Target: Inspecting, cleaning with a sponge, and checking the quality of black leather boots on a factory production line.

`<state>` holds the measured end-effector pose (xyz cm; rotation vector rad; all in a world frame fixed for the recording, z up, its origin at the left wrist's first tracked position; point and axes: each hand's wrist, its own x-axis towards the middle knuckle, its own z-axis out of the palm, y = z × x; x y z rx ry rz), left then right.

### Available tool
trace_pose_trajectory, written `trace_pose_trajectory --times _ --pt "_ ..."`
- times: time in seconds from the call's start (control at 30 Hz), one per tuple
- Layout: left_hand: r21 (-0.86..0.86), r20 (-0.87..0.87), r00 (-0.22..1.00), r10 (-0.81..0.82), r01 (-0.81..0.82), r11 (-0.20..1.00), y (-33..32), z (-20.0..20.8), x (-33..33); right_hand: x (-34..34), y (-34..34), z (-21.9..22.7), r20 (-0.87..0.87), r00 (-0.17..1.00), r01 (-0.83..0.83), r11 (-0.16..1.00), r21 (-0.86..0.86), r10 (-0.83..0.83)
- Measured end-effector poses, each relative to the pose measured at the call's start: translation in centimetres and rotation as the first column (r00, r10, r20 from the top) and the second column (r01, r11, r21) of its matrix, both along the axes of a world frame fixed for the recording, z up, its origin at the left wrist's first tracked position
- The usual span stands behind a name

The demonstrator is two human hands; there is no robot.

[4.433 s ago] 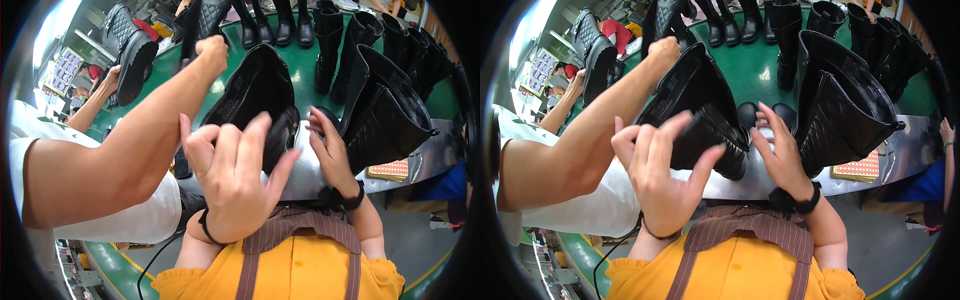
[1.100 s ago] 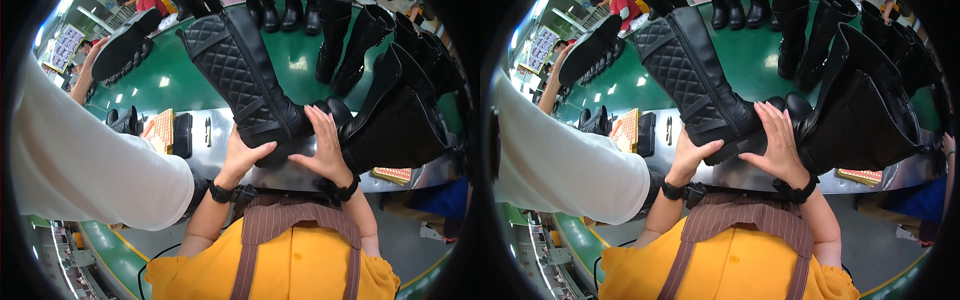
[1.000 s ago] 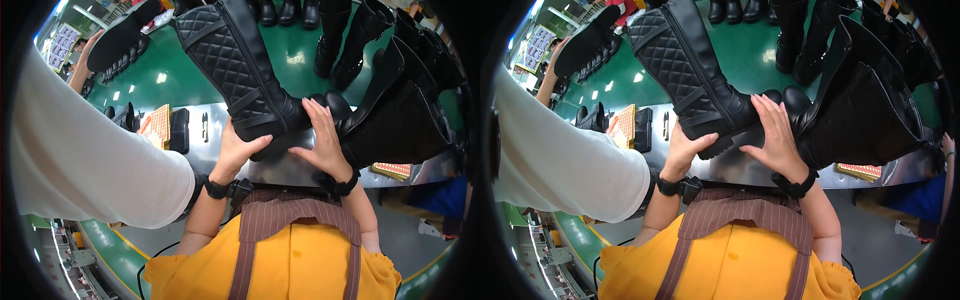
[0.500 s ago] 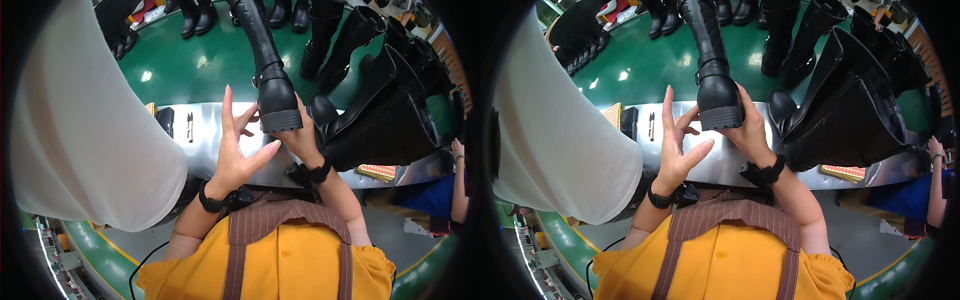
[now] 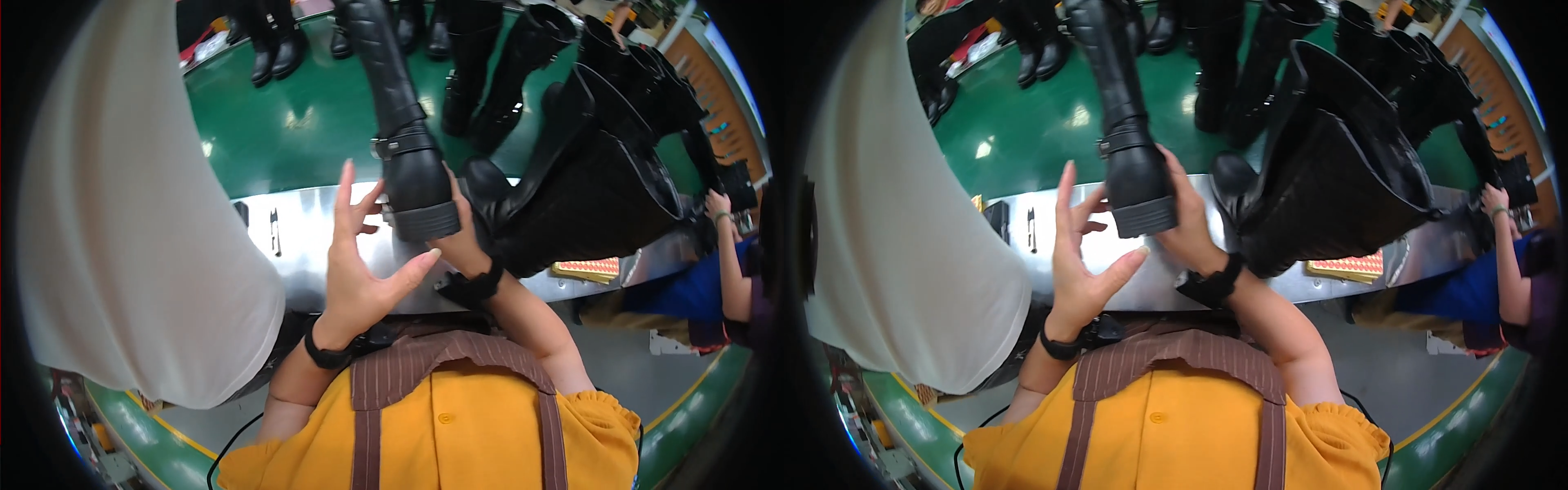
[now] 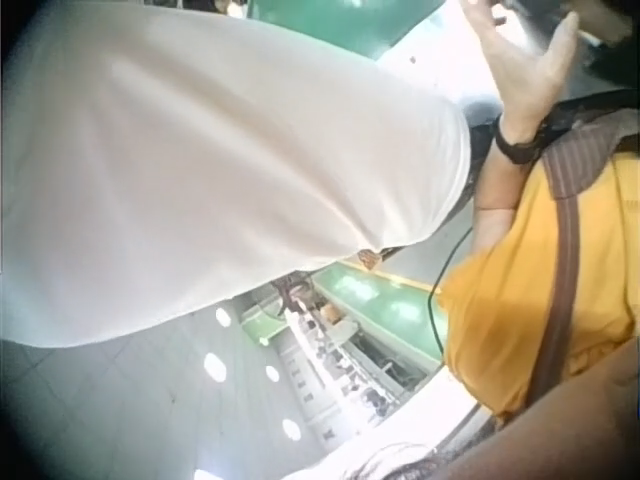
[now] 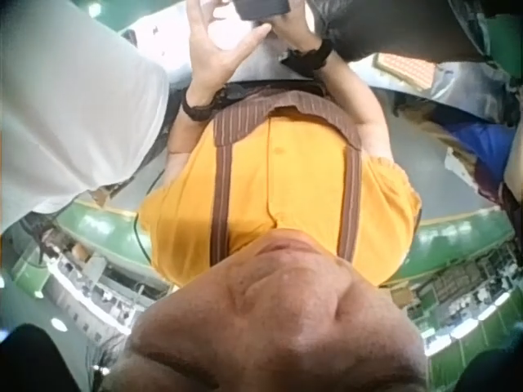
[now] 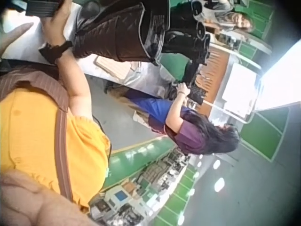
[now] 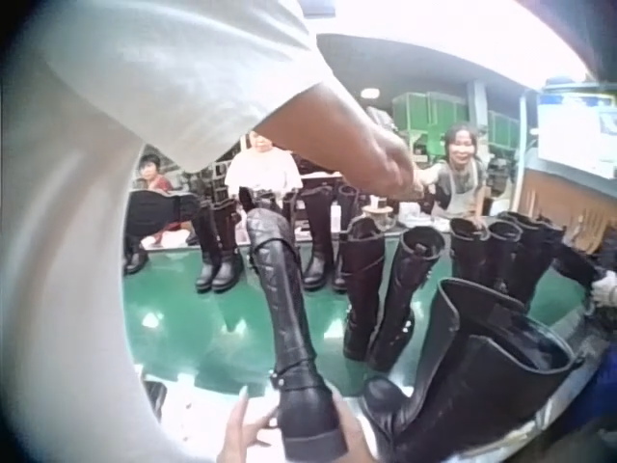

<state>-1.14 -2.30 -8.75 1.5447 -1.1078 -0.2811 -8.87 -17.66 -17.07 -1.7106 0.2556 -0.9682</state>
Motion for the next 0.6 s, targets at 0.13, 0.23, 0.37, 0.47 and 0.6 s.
trace_pose_trajectory --times 0.13,0.23,0.37,0.47,0.6 --pt "-0.028 0.099 0.988 0.115 -0.113 0.993 -1.0 0.2 -0.1 1.3 -0.7 1.2 0.121 0.981 -0.18 0.953 0.242 0.155" --pt "-0.079 0.144 0.981 0.133 -0.122 0.989 -1.6 0.0 -0.2 2.1 -0.6 0.7 0.133 0.974 -0.218 0.908 0.357 0.182" --pt "-0.142 0.163 0.984 0.072 -0.049 0.989 -1.8 -0.8 -0.2 2.0 -0.2 -1.3 0.184 0.952 -0.281 0.937 0.206 0.245" --pt "-0.087 0.32 0.947 -0.004 0.033 0.996 -1.3 -1.2 0.1 1.5 0.0 -2.1 0.146 0.959 -0.269 0.939 0.214 0.242" --pt "-0.123 0.256 0.966 0.028 0.004 0.992 -1.3 -1.9 0.0 1.1 0.1 -1.6 -0.125 0.991 -0.001 0.928 -0.374 -0.049"
